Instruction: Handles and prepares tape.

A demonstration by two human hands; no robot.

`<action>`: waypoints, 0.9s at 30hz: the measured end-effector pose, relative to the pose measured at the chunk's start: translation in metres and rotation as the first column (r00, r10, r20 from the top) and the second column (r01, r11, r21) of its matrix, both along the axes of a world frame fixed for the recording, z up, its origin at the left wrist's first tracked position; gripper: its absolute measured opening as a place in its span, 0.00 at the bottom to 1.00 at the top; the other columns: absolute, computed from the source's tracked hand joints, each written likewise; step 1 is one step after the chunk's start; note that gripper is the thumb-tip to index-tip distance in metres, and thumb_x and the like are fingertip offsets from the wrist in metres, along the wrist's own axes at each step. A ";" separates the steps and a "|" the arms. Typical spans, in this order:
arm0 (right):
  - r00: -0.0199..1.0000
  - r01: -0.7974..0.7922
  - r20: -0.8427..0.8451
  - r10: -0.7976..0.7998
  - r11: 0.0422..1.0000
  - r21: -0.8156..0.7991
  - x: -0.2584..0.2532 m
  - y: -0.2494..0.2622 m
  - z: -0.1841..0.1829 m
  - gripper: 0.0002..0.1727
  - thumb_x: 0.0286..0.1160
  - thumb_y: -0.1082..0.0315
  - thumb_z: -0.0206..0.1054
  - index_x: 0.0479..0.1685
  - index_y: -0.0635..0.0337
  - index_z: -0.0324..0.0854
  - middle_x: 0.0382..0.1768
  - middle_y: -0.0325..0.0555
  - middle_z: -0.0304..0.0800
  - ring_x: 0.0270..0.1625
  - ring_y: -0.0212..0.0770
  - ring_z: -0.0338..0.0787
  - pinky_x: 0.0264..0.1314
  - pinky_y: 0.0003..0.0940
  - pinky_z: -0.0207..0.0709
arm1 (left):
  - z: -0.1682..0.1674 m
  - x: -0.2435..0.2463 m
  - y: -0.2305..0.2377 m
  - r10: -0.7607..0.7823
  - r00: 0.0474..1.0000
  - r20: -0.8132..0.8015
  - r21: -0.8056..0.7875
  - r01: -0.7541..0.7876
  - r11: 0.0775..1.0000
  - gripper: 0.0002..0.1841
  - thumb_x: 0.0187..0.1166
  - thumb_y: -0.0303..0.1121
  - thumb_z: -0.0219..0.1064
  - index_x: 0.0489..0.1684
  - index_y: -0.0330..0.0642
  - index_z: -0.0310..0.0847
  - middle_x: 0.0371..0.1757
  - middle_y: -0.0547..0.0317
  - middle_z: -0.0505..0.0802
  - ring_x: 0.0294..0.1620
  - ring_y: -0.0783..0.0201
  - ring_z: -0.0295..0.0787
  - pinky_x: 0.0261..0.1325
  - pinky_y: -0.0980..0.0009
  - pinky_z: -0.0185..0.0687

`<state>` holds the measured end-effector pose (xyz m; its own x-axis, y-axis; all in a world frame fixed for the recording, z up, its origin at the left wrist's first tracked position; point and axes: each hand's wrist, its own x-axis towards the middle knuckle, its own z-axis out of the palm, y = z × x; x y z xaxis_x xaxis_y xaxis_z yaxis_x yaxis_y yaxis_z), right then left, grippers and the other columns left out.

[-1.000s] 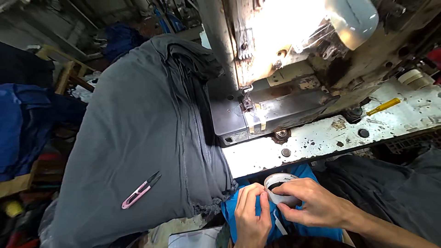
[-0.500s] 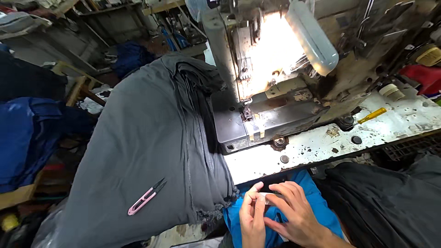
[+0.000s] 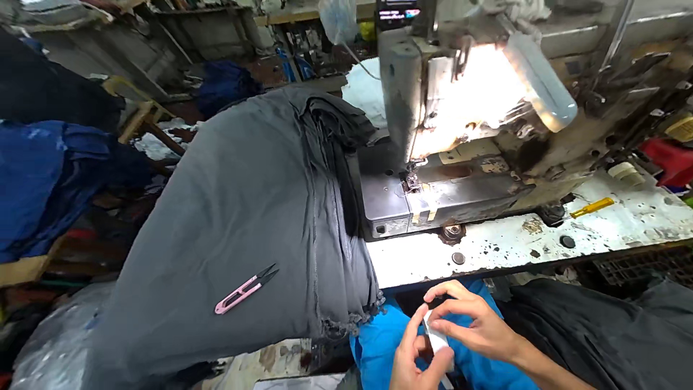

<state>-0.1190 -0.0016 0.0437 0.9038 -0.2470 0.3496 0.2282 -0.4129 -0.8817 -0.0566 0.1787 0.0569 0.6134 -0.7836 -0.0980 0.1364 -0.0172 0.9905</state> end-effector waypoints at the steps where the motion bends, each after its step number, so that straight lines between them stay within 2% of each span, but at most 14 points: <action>1: 1.000 0.005 0.027 -0.003 0.999 -0.054 0.007 -0.004 -0.002 0.10 0.77 0.60 0.71 0.34 0.56 0.92 0.53 0.42 0.91 0.65 0.29 0.82 0.72 0.22 0.72 | -0.002 0.002 -0.006 0.024 1.000 -0.013 0.025 -0.024 0.999 0.36 0.76 0.25 0.68 0.85 0.22 0.57 0.37 0.56 0.96 0.35 0.74 0.92 0.47 0.72 0.89; 3: 0.997 0.056 0.056 -0.048 0.987 -0.148 0.019 -0.010 -0.008 0.09 0.76 0.61 0.72 0.34 0.54 0.93 0.46 0.40 0.91 0.60 0.29 0.82 0.69 0.22 0.71 | -0.012 0.005 -0.021 0.127 0.992 -0.011 0.125 -0.124 0.984 0.30 0.76 0.26 0.65 0.79 0.26 0.68 0.28 0.61 0.90 0.25 0.78 0.83 0.35 0.77 0.81; 4: 0.995 0.088 0.058 -0.078 0.978 -0.190 0.023 -0.011 -0.012 0.08 0.75 0.61 0.71 0.34 0.53 0.94 0.44 0.39 0.90 0.57 0.29 0.83 0.67 0.23 0.72 | -0.020 0.006 -0.027 0.183 0.983 -0.009 0.175 -0.179 0.968 0.24 0.75 0.25 0.63 0.72 0.28 0.75 0.27 0.61 0.88 0.24 0.78 0.79 0.33 0.78 0.78; 7: 0.981 0.196 0.057 -0.188 0.926 -0.324 0.041 -0.017 -0.037 0.10 0.74 0.58 0.71 0.34 0.49 0.96 0.40 0.39 0.91 0.50 0.34 0.85 0.59 0.33 0.74 | -0.039 0.013 -0.041 0.274 0.956 -0.101 0.244 -0.243 0.939 0.14 0.81 0.30 0.60 0.57 0.31 0.82 0.33 0.59 0.88 0.29 0.74 0.82 0.37 0.74 0.79; 10: 0.949 0.308 0.070 -0.309 0.850 -0.427 0.050 -0.016 -0.055 0.11 0.74 0.54 0.71 0.32 0.47 0.95 0.40 0.40 0.92 0.49 0.40 0.86 0.60 0.42 0.74 | -0.043 0.020 -0.047 0.289 0.894 -0.343 0.218 -0.223 0.950 0.16 0.87 0.30 0.55 0.65 0.29 0.74 0.30 0.56 0.89 0.24 0.66 0.90 0.33 0.68 0.91; 13: 0.908 0.400 0.103 -0.405 0.770 -0.498 0.057 -0.010 -0.060 0.14 0.75 0.52 0.68 0.36 0.51 0.93 0.41 0.44 0.92 0.49 0.45 0.87 0.59 0.46 0.73 | -0.032 0.022 -0.046 0.284 0.821 -0.495 0.208 -0.205 0.956 0.22 0.87 0.30 0.54 0.77 0.29 0.60 0.26 0.56 0.88 0.23 0.64 0.91 0.31 0.68 0.92; 15: 0.891 0.422 0.079 -0.448 0.750 -0.509 0.059 -0.006 -0.058 0.18 0.75 0.50 0.68 0.43 0.55 0.92 0.44 0.47 0.93 0.50 0.50 0.88 0.60 0.50 0.73 | -0.029 0.018 -0.041 0.295 0.809 -0.509 0.223 -0.207 0.953 0.32 0.85 0.28 0.59 0.86 0.31 0.48 0.25 0.57 0.87 0.21 0.67 0.89 0.29 0.71 0.90; 17: 0.874 0.438 0.066 -0.481 0.723 -0.535 0.061 -0.006 -0.056 0.20 0.74 0.49 0.67 0.44 0.56 0.92 0.44 0.48 0.94 0.50 0.52 0.89 0.57 0.51 0.74 | -0.028 0.013 -0.040 0.297 0.829 -0.474 0.219 -0.216 0.952 0.37 0.83 0.26 0.61 0.89 0.30 0.44 0.23 0.58 0.87 0.21 0.69 0.88 0.29 0.74 0.88; 20: 0.855 0.455 0.063 -0.516 0.684 -0.570 0.065 -0.008 -0.057 0.21 0.77 0.51 0.64 0.41 0.59 0.92 0.42 0.51 0.94 0.45 0.56 0.90 0.49 0.57 0.77 | -0.027 0.008 -0.038 0.246 0.857 -0.452 0.154 -0.196 0.968 0.38 0.82 0.25 0.61 0.90 0.28 0.41 0.29 0.54 0.91 0.28 0.66 0.92 0.38 0.69 0.91; 22: 0.867 0.450 0.057 -0.494 0.728 -0.517 0.075 -0.001 -0.051 0.21 0.78 0.54 0.63 0.43 0.65 0.91 0.42 0.57 0.93 0.46 0.59 0.91 0.49 0.59 0.78 | -0.029 0.008 -0.032 0.213 0.857 -0.470 0.095 -0.191 0.977 0.40 0.81 0.23 0.61 0.91 0.27 0.38 0.34 0.53 0.92 0.32 0.67 0.93 0.44 0.68 0.91; 23: 0.886 0.438 0.088 -0.456 0.760 -0.481 0.082 0.005 -0.041 0.20 0.78 0.56 0.64 0.44 0.67 0.91 0.42 0.58 0.93 0.45 0.55 0.92 0.48 0.52 0.82 | -0.029 0.009 -0.032 0.217 0.850 -0.480 0.079 -0.204 0.976 0.38 0.81 0.23 0.62 0.89 0.26 0.42 0.36 0.53 0.92 0.33 0.68 0.92 0.44 0.69 0.91; 25: 0.946 0.321 0.175 -0.272 0.855 -0.407 0.104 0.033 -0.004 0.18 0.79 0.57 0.67 0.46 0.65 0.90 0.35 0.53 0.92 0.37 0.42 0.91 0.41 0.32 0.85 | -0.029 0.009 -0.030 0.259 0.842 -0.473 0.074 -0.255 0.964 0.27 0.79 0.21 0.63 0.78 0.26 0.61 0.35 0.60 0.92 0.31 0.74 0.90 0.42 0.73 0.89; 26: 0.972 0.218 0.171 -0.162 0.893 -0.394 0.119 0.053 0.019 0.17 0.78 0.57 0.68 0.50 0.62 0.90 0.29 0.48 0.90 0.30 0.37 0.88 0.34 0.28 0.82 | -0.028 0.008 -0.028 0.273 0.846 -0.458 0.074 -0.269 0.960 0.18 0.76 0.18 0.63 0.64 0.29 0.70 0.31 0.67 0.92 0.29 0.78 0.89 0.40 0.77 0.88; 27: 0.994 0.075 0.101 -0.037 0.911 -0.406 0.138 0.074 0.042 0.19 0.79 0.57 0.67 0.59 0.61 0.89 0.24 0.45 0.89 0.24 0.37 0.86 0.28 0.32 0.81 | -0.029 0.008 -0.025 0.269 0.863 -0.428 0.058 -0.271 0.961 0.14 0.73 0.17 0.63 0.55 0.31 0.74 0.29 0.71 0.91 0.29 0.81 0.88 0.41 0.79 0.86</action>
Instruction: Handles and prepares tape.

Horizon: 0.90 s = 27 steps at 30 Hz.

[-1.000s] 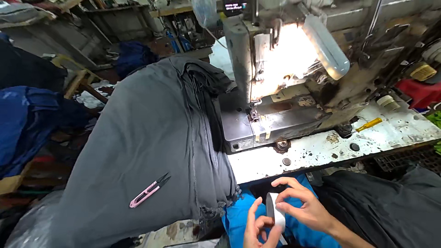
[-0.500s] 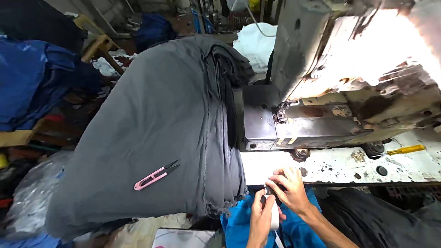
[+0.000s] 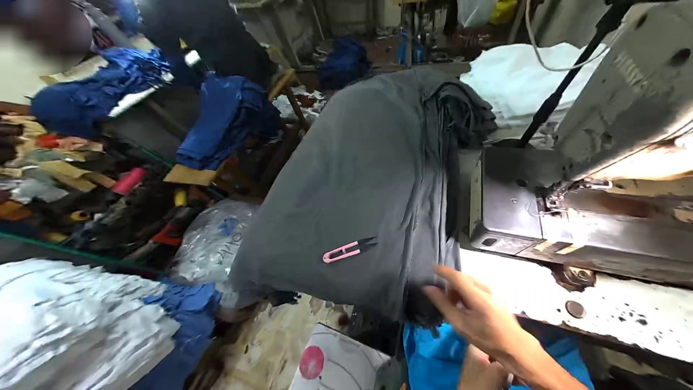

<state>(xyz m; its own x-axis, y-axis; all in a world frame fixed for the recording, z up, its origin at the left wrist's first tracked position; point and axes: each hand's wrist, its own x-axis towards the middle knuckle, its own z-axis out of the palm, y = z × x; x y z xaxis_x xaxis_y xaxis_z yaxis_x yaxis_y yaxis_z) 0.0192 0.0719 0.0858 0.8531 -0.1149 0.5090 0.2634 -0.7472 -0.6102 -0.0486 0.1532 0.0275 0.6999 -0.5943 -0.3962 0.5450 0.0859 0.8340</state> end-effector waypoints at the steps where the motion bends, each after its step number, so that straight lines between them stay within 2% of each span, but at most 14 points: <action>1: 0.982 -0.119 -0.152 0.114 0.993 -0.024 0.024 0.019 0.021 0.26 0.81 0.55 0.65 0.72 0.60 0.83 0.22 0.45 0.88 0.22 0.43 0.87 0.25 0.41 0.80 | -0.001 0.002 0.001 -0.008 1.000 0.023 0.018 0.007 1.000 0.12 0.71 0.17 0.64 0.50 0.33 0.76 0.28 0.71 0.91 0.29 0.81 0.88 0.41 0.80 0.86; 2: 0.894 -0.245 -0.396 0.211 0.969 -0.038 0.051 0.038 0.041 0.32 0.85 0.52 0.61 0.86 0.56 0.70 0.29 0.52 0.92 0.31 0.54 0.91 0.35 0.53 0.81 | -0.003 0.004 0.003 -0.025 0.997 0.067 0.049 0.022 0.999 0.12 0.70 0.17 0.65 0.50 0.31 0.76 0.30 0.69 0.90 0.32 0.81 0.87 0.43 0.80 0.85; 3: 0.739 -0.362 -0.614 0.278 0.932 -0.014 0.081 0.054 0.054 0.37 0.88 0.50 0.59 0.94 0.52 0.56 0.46 0.60 0.93 0.49 0.63 0.92 0.51 0.63 0.80 | -0.003 0.007 0.006 -0.054 0.992 0.112 0.080 0.045 0.996 0.15 0.71 0.17 0.65 0.54 0.26 0.75 0.37 0.62 0.89 0.39 0.79 0.86 0.49 0.80 0.83; 4: 0.619 -0.424 -0.722 0.309 0.905 0.024 0.109 0.068 0.056 0.38 0.88 0.51 0.60 0.94 0.52 0.53 0.60 0.64 0.89 0.63 0.66 0.88 0.63 0.68 0.75 | 0.002 0.008 0.009 -0.080 0.990 0.117 0.117 0.066 0.991 0.16 0.73 0.16 0.64 0.58 0.24 0.74 0.43 0.58 0.88 0.44 0.78 0.84 0.54 0.80 0.81; 5: 0.570 -0.449 -0.755 0.324 0.893 0.045 0.128 0.077 0.053 0.34 0.86 0.55 0.63 0.89 0.57 0.61 0.66 0.65 0.85 0.69 0.66 0.84 0.68 0.69 0.72 | 0.008 0.009 0.009 -0.095 0.992 0.083 0.165 0.080 0.983 0.16 0.76 0.15 0.62 0.61 0.23 0.72 0.47 0.54 0.87 0.48 0.77 0.83 0.57 0.79 0.80; 8: 0.565 -0.474 -0.714 0.414 0.871 0.130 0.136 0.074 0.052 0.24 0.82 0.55 0.69 0.63 0.68 0.81 0.56 0.64 0.88 0.59 0.61 0.87 0.59 0.65 0.75 | 0.029 0.015 0.004 -0.075 0.985 -0.156 0.250 0.113 0.962 0.17 0.85 0.16 0.54 0.71 0.25 0.70 0.59 0.50 0.87 0.57 0.73 0.83 0.65 0.74 0.77; 10: 0.564 -0.440 -0.680 0.469 0.867 0.233 0.130 0.057 0.052 0.27 0.80 0.47 0.70 0.51 0.69 0.85 0.40 0.55 0.89 0.39 0.49 0.88 0.44 0.52 0.80 | 0.002 0.010 0.000 -0.074 0.991 -0.111 0.087 0.084 0.993 0.14 0.80 0.17 0.53 0.62 0.32 0.70 0.41 0.61 0.90 0.38 0.76 0.89 0.44 0.77 0.88; 11: 0.597 -0.395 -0.656 0.463 0.881 0.262 0.127 0.049 0.052 0.27 0.80 0.47 0.70 0.48 0.69 0.85 0.37 0.54 0.89 0.36 0.46 0.88 0.42 0.48 0.82 | -0.006 0.011 -0.003 -0.075 0.987 -0.144 0.011 0.078 0.997 0.17 0.78 0.17 0.52 0.64 0.33 0.67 0.36 0.62 0.91 0.32 0.75 0.90 0.36 0.76 0.89; 14: 0.790 -0.294 -0.484 0.376 0.925 0.239 0.105 0.019 0.053 0.14 0.79 0.63 0.71 0.40 0.70 0.86 0.31 0.54 0.88 0.35 0.46 0.88 0.41 0.47 0.80 | -0.003 0.022 -0.010 -0.130 0.948 -0.291 0.023 0.143 0.989 0.18 0.87 0.23 0.55 0.72 0.35 0.61 0.24 0.57 0.88 0.21 0.65 0.90 0.28 0.69 0.90; 17: 0.892 -0.260 -0.281 0.354 0.910 0.322 0.034 -0.028 0.060 0.08 0.77 0.70 0.68 0.46 0.67 0.81 0.30 0.45 0.88 0.29 0.32 0.87 0.35 0.30 0.83 | -0.013 0.026 -0.012 -0.189 0.927 -0.324 0.029 0.209 0.977 0.26 0.89 0.30 0.56 0.84 0.37 0.55 0.24 0.51 0.87 0.22 0.59 0.90 0.31 0.63 0.92; 19: 0.911 -0.133 -0.307 0.274 0.901 0.412 -0.029 -0.060 0.049 0.22 0.78 0.68 0.66 0.69 0.64 0.72 0.38 0.42 0.90 0.30 0.27 0.87 0.34 0.26 0.85 | -0.024 0.017 -0.012 -0.169 0.920 -0.355 0.047 0.198 0.979 0.23 0.90 0.30 0.55 0.82 0.38 0.59 0.25 0.51 0.87 0.22 0.58 0.90 0.30 0.62 0.92; 21: 0.914 0.009 -0.362 0.184 0.882 0.471 -0.084 -0.087 0.026 0.34 0.81 0.65 0.66 0.85 0.65 0.59 0.35 0.41 0.91 0.27 0.28 0.88 0.30 0.26 0.85 | -0.027 0.012 -0.012 -0.147 0.940 -0.307 0.024 0.163 0.986 0.17 0.90 0.27 0.55 0.74 0.36 0.67 0.29 0.52 0.88 0.25 0.58 0.91 0.29 0.61 0.91; 24: 0.876 0.184 -0.481 0.016 0.913 0.365 -0.151 -0.106 -0.024 0.24 0.82 0.66 0.59 0.74 0.69 0.74 0.42 0.46 0.92 0.38 0.29 0.90 0.44 0.26 0.86 | -0.026 0.006 -0.007 -0.148 0.976 -0.162 0.038 0.156 0.987 0.16 0.87 0.25 0.57 0.70 0.30 0.72 0.39 0.49 0.91 0.30 0.59 0.94 0.32 0.62 0.94; 27: 0.862 0.237 -0.475 -0.178 0.969 0.066 -0.175 -0.105 -0.052 0.22 0.82 0.63 0.61 0.71 0.62 0.83 0.50 0.54 0.93 0.46 0.43 0.92 0.52 0.39 0.86 | -0.024 0.008 -0.005 -0.132 0.988 -0.084 0.093 0.140 0.986 0.13 0.89 0.28 0.57 0.58 0.28 0.81 0.39 0.51 0.91 0.31 0.61 0.93 0.33 0.65 0.94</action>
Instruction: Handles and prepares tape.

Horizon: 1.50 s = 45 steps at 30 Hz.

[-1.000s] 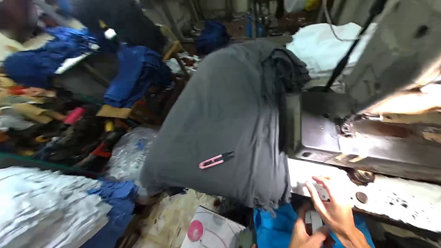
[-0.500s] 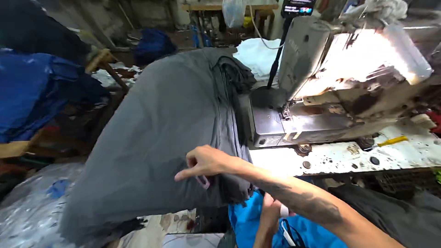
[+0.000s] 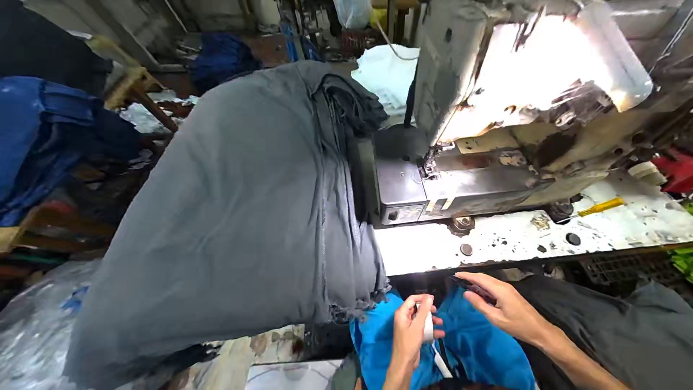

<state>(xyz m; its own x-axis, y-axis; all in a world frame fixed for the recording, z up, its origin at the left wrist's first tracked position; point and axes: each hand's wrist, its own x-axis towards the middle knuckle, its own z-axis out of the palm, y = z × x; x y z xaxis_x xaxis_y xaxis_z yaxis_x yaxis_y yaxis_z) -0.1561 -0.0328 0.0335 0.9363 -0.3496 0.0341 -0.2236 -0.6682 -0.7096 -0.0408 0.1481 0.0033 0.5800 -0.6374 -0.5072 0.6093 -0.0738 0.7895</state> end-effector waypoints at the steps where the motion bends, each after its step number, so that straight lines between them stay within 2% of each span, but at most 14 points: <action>1: 0.999 -0.007 0.041 0.012 0.991 -0.136 0.001 0.002 -0.008 0.23 0.80 0.60 0.63 0.71 0.59 0.85 0.43 0.55 0.92 0.39 0.48 0.92 0.43 0.46 0.86 | 0.001 0.001 0.000 0.016 1.000 0.011 0.021 -0.016 1.000 0.12 0.90 0.29 0.56 0.53 0.28 0.83 0.37 0.51 0.91 0.30 0.62 0.93 0.32 0.67 0.93; 4: 0.976 -0.058 0.165 0.144 0.896 -0.440 0.017 0.007 -0.019 0.21 0.76 0.62 0.66 0.66 0.56 0.88 0.27 0.51 0.88 0.21 0.50 0.88 0.20 0.46 0.81 | 0.008 0.003 0.000 0.043 0.999 0.008 0.058 -0.043 0.997 0.13 0.90 0.28 0.55 0.47 0.29 0.85 0.34 0.54 0.92 0.28 0.64 0.92 0.31 0.68 0.92; 7: 0.925 -0.118 0.225 0.307 0.794 -0.597 0.038 0.004 -0.028 0.14 0.74 0.70 0.65 0.55 0.56 0.90 0.31 0.50 0.88 0.25 0.48 0.88 0.19 0.39 0.78 | 0.017 0.002 0.000 0.051 0.996 -0.069 0.076 -0.046 0.996 0.15 0.92 0.29 0.52 0.48 0.30 0.85 0.32 0.54 0.92 0.26 0.64 0.92 0.28 0.69 0.91; 10: 0.882 -0.176 0.219 0.416 0.724 -0.666 0.054 0.002 -0.029 0.18 0.67 0.77 0.66 0.55 0.57 0.89 0.34 0.51 0.88 0.30 0.49 0.89 0.22 0.37 0.78 | 0.023 0.001 -0.002 0.070 0.990 -0.126 0.090 -0.059 0.994 0.16 0.93 0.31 0.50 0.45 0.31 0.83 0.30 0.54 0.93 0.23 0.65 0.91 0.24 0.71 0.89; 16: 0.809 -0.218 0.260 0.526 0.681 -0.699 0.075 0.004 -0.033 0.15 0.71 0.76 0.63 0.53 0.59 0.89 0.34 0.47 0.89 0.27 0.44 0.87 0.20 0.33 0.73 | 0.026 0.002 -0.002 0.091 0.983 -0.158 0.119 -0.073 0.990 0.16 0.93 0.30 0.49 0.41 0.31 0.83 0.29 0.54 0.92 0.21 0.66 0.90 0.21 0.73 0.88; 21: 0.859 -0.150 0.309 0.409 0.776 -0.612 0.070 -0.027 -0.026 0.12 0.83 0.66 0.61 0.53 0.54 0.90 0.35 0.47 0.91 0.32 0.47 0.90 0.31 0.41 0.81 | 0.024 0.001 0.008 0.036 0.996 -0.084 0.074 -0.030 0.997 0.16 0.91 0.29 0.52 0.42 0.31 0.87 0.30 0.55 0.93 0.24 0.66 0.91 0.24 0.72 0.89; 24: 0.915 -0.103 0.265 0.304 0.810 -0.577 0.057 -0.050 -0.027 0.19 0.87 0.51 0.59 0.60 0.49 0.89 0.50 0.55 0.93 0.50 0.58 0.91 0.54 0.57 0.80 | 0.024 -0.002 0.007 0.047 0.999 0.003 0.047 -0.048 0.998 0.16 0.89 0.28 0.52 0.38 0.32 0.87 0.30 0.56 0.94 0.24 0.68 0.92 0.25 0.73 0.90; 26: 0.913 -0.071 0.329 0.242 0.886 -0.457 0.046 -0.038 -0.019 0.22 0.86 0.46 0.60 0.63 0.50 0.87 0.60 0.57 0.90 0.55 0.52 0.89 0.59 0.48 0.77 | 0.026 -0.004 0.003 0.060 0.995 0.076 0.022 -0.062 0.998 0.17 0.88 0.27 0.52 0.36 0.33 0.88 0.29 0.58 0.94 0.25 0.69 0.92 0.27 0.73 0.91; 28: 0.908 -0.153 0.397 0.136 0.988 0.012 0.032 -0.010 -0.004 0.27 0.82 0.52 0.66 0.72 0.61 0.81 0.66 0.50 0.88 0.46 0.29 0.87 0.49 0.23 0.80 | 0.031 -0.008 0.002 0.079 0.986 0.149 0.012 -0.081 0.997 0.17 0.86 0.27 0.53 0.33 0.34 0.89 0.29 0.61 0.94 0.25 0.71 0.93 0.29 0.74 0.92; 30: 0.926 -0.313 0.365 0.094 0.731 0.607 0.024 0.010 0.004 0.39 0.80 0.60 0.69 0.89 0.62 0.59 0.77 0.42 0.81 0.34 0.16 0.83 0.35 0.14 0.78 | 0.035 -0.010 0.001 0.093 0.974 0.205 -0.001 -0.095 0.995 0.16 0.85 0.26 0.55 0.32 0.35 0.90 0.28 0.63 0.95 0.26 0.73 0.92 0.30 0.75 0.91; 32: 0.939 -0.340 0.329 0.101 0.409 0.847 0.023 0.018 0.000 0.45 0.77 0.65 0.68 0.94 0.52 0.47 0.82 0.39 0.75 0.25 0.15 0.80 0.26 0.15 0.77 | 0.035 -0.012 0.002 0.102 0.964 0.245 -0.020 -0.100 0.995 0.15 0.84 0.26 0.56 0.31 0.35 0.90 0.28 0.63 0.95 0.26 0.74 0.92 0.30 0.76 0.91; 34: 0.932 -0.363 0.341 0.124 0.277 0.890 0.023 0.021 -0.003 0.47 0.77 0.67 0.67 0.95 0.50 0.42 0.84 0.40 0.74 0.23 0.16 0.78 0.24 0.14 0.75 | 0.033 -0.013 0.005 0.110 0.958 0.265 -0.025 -0.107 0.994 0.15 0.84 0.25 0.56 0.31 0.35 0.90 0.28 0.63 0.95 0.25 0.73 0.92 0.30 0.76 0.91; 39: 0.929 -0.369 0.353 0.106 0.262 0.892 0.026 0.024 0.001 0.50 0.73 0.73 0.67 0.93 0.66 0.38 0.82 0.48 0.76 0.23 0.15 0.78 0.24 0.13 0.71 | 0.029 -0.011 0.004 0.149 0.951 0.272 -0.059 -0.138 0.989 0.16 0.85 0.26 0.56 0.30 0.35 0.91 0.28 0.62 0.95 0.26 0.73 0.93 0.30 0.76 0.92; 45: 0.910 -0.407 0.381 0.163 0.180 0.896 0.028 0.021 -0.006 0.49 0.77 0.68 0.66 0.96 0.52 0.38 0.85 0.43 0.72 0.22 0.14 0.76 0.24 0.12 0.73 | 0.026 -0.011 0.005 0.153 0.944 0.292 -0.064 -0.140 0.988 0.16 0.85 0.26 0.56 0.30 0.37 0.91 0.28 0.64 0.95 0.25 0.74 0.92 0.30 0.77 0.91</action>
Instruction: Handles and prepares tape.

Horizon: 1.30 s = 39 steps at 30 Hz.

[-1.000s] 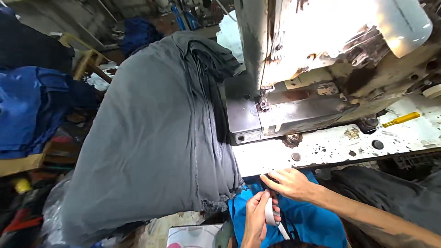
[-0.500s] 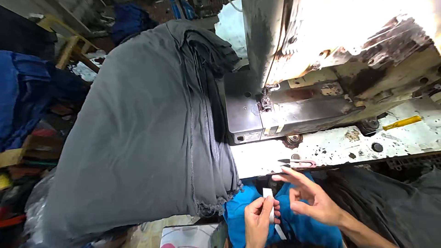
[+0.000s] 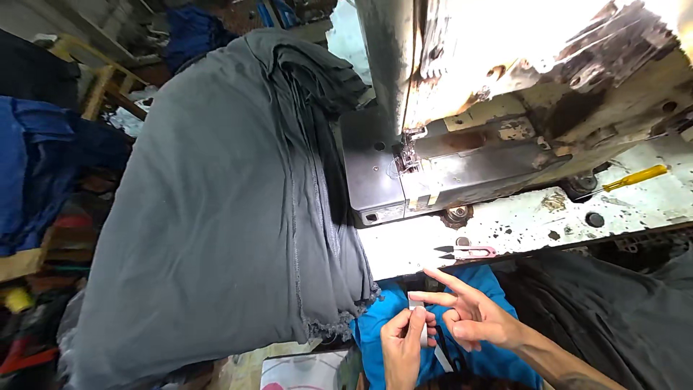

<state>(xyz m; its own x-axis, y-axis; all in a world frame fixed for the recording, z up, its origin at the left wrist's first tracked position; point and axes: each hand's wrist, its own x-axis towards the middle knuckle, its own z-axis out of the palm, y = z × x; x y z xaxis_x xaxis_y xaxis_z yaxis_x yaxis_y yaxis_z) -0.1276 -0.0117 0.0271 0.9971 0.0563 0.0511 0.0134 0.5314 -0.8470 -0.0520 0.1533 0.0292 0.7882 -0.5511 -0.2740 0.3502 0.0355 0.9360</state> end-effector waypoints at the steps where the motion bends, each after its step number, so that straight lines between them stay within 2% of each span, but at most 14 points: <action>1: 1.000 0.005 0.001 -0.005 1.000 0.000 0.001 0.000 0.001 0.49 0.77 0.69 0.66 0.96 0.55 0.38 0.85 0.45 0.72 0.23 0.14 0.76 0.24 0.12 0.72 | 0.000 0.000 0.000 0.003 1.000 -0.001 0.000 -0.003 1.000 0.16 0.84 0.26 0.56 0.29 0.37 0.91 0.27 0.63 0.95 0.25 0.73 0.92 0.30 0.76 0.92; 3: 1.000 0.022 0.003 -0.022 1.000 -0.002 0.002 0.001 0.003 0.50 0.76 0.70 0.67 0.95 0.63 0.36 0.84 0.48 0.73 0.23 0.15 0.77 0.23 0.13 0.70 | 0.000 0.001 0.000 0.005 1.000 -0.005 0.002 -0.005 1.000 0.17 0.85 0.26 0.56 0.29 0.36 0.91 0.28 0.62 0.95 0.25 0.72 0.92 0.30 0.75 0.92; 5: 1.000 0.015 -0.002 -0.015 1.000 0.000 0.002 0.001 0.004 0.50 0.77 0.69 0.67 0.95 0.60 0.36 0.84 0.46 0.73 0.24 0.13 0.77 0.25 0.11 0.71 | 0.000 0.001 -0.001 0.007 1.000 0.004 0.006 -0.007 1.000 0.16 0.85 0.26 0.56 0.29 0.36 0.91 0.27 0.63 0.95 0.25 0.73 0.92 0.30 0.76 0.92; 10: 1.000 0.027 -0.013 -0.027 1.000 -0.002 0.004 0.003 0.009 0.50 0.74 0.71 0.67 0.93 0.67 0.36 0.83 0.49 0.74 0.24 0.14 0.77 0.24 0.12 0.69 | -0.002 0.001 -0.002 0.011 1.000 0.015 -0.005 -0.011 1.000 0.16 0.85 0.27 0.56 0.30 0.36 0.91 0.27 0.64 0.95 0.25 0.74 0.92 0.31 0.76 0.92; 17: 1.000 0.024 -0.009 -0.024 0.999 0.031 0.001 0.004 0.013 0.50 0.76 0.67 0.69 0.94 0.65 0.37 0.81 0.48 0.76 0.27 0.14 0.80 0.26 0.12 0.72 | -0.007 0.003 -0.006 0.052 0.999 0.008 -0.004 -0.052 0.999 0.14 0.83 0.29 0.59 0.29 0.38 0.89 0.25 0.64 0.93 0.25 0.74 0.92 0.30 0.77 0.90; 20: 0.999 0.037 -0.023 -0.036 0.999 0.026 0.000 0.007 0.017 0.52 0.74 0.65 0.70 0.93 0.67 0.37 0.79 0.48 0.78 0.25 0.14 0.79 0.24 0.12 0.71 | -0.007 0.004 -0.009 0.052 0.997 -0.056 -0.004 -0.052 0.999 0.15 0.83 0.32 0.58 0.31 0.38 0.90 0.24 0.65 0.93 0.24 0.74 0.91 0.29 0.77 0.89; 23: 0.999 0.046 -0.017 -0.045 0.998 0.047 -0.001 0.007 0.015 0.50 0.76 0.62 0.69 0.94 0.61 0.39 0.79 0.47 0.80 0.26 0.17 0.82 0.25 0.14 0.73 | -0.001 0.004 -0.009 -0.006 0.982 -0.189 0.011 0.008 1.000 0.15 0.83 0.34 0.55 0.33 0.39 0.87 0.25 0.64 0.93 0.23 0.73 0.91 0.27 0.76 0.89; 25: 0.998 0.047 -0.034 -0.044 0.995 0.091 -0.002 0.005 0.012 0.49 0.77 0.59 0.69 0.94 0.57 0.41 0.79 0.48 0.79 0.29 0.21 0.86 0.26 0.16 0.78 | 0.002 0.004 -0.004 -0.070 0.972 -0.225 0.014 0.075 0.997 0.11 0.82 0.32 0.59 0.35 0.37 0.87 0.26 0.62 0.94 0.22 0.73 0.91 0.24 0.76 0.88; 27: 0.995 0.037 -0.095 -0.023 0.988 0.148 -0.004 0.001 0.006 0.50 0.76 0.54 0.71 0.95 0.48 0.42 0.79 0.46 0.80 0.29 0.26 0.90 0.26 0.19 0.81 | 0.004 0.002 0.003 -0.133 0.968 -0.211 0.022 0.140 0.990 0.09 0.81 0.30 0.62 0.37 0.35 0.87 0.27 0.61 0.94 0.21 0.73 0.90 0.21 0.78 0.86; 29: 0.989 0.052 -0.146 -0.030 0.987 0.151 -0.003 -0.001 0.005 0.53 0.71 0.53 0.72 0.93 0.49 0.40 0.77 0.45 0.82 0.28 0.29 0.91 0.20 0.20 0.79 | 0.010 0.003 0.009 -0.181 0.962 -0.204 0.036 0.192 0.981 0.10 0.83 0.29 0.60 0.40 0.35 0.89 0.27 0.60 0.95 0.22 0.73 0.91 0.23 0.78 0.86; 31: 0.992 0.033 -0.122 -0.014 0.987 0.155 -0.003 -0.002 0.002 0.50 0.73 0.56 0.71 0.93 0.50 0.40 0.77 0.45 0.83 0.28 0.28 0.91 0.22 0.19 0.79 | 0.016 0.005 0.012 -0.184 0.955 -0.231 0.050 0.201 0.978 0.14 0.86 0.29 0.56 0.40 0.35 0.89 0.27 0.60 0.95 0.23 0.71 0.91 0.24 0.77 0.88; 34: 0.998 -0.001 -0.055 0.007 0.993 0.120 -0.001 -0.003 0.000 0.47 0.77 0.60 0.69 0.94 0.46 0.44 0.78 0.46 0.81 0.28 0.25 0.90 0.29 0.19 0.82 | 0.021 0.007 0.013 -0.153 0.962 -0.227 0.073 0.174 0.982 0.18 0.89 0.30 0.52 0.36 0.35 0.90 0.26 0.60 0.95 0.23 0.71 0.92 0.24 0.76 0.88; 36: 0.999 -0.004 -0.044 0.008 0.997 0.082 -0.001 -0.001 0.005 0.48 0.77 0.60 0.70 0.95 0.49 0.43 0.80 0.46 0.79 0.29 0.24 0.89 0.29 0.19 0.81 | 0.020 0.009 0.011 -0.133 0.973 -0.188 0.093 0.153 0.984 0.20 0.89 0.31 0.51 0.33 0.36 0.90 0.25 0.61 0.95 0.22 0.72 0.92 0.25 0.76 0.89; 39: 0.999 -0.001 -0.048 0.009 0.989 0.150 -0.001 0.004 0.011 0.51 0.76 0.55 0.71 0.95 0.54 0.41 0.82 0.48 0.76 0.30 0.26 0.90 0.27 0.19 0.81 | 0.013 0.010 0.007 -0.096 0.988 -0.122 0.102 0.109 0.989 0.20 0.89 0.32 0.53 0.30 0.37 0.90 0.24 0.62 0.95 0.23 0.73 0.92 0.27 0.77 0.89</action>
<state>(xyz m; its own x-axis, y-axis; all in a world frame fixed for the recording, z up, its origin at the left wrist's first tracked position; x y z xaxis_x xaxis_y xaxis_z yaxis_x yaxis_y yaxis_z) -0.1285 -0.0075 0.0384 0.9983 0.0567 0.0108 -0.0288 0.6523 -0.7574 -0.0415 0.1603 0.0426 0.6885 -0.5890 -0.4231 0.4535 -0.1056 0.8850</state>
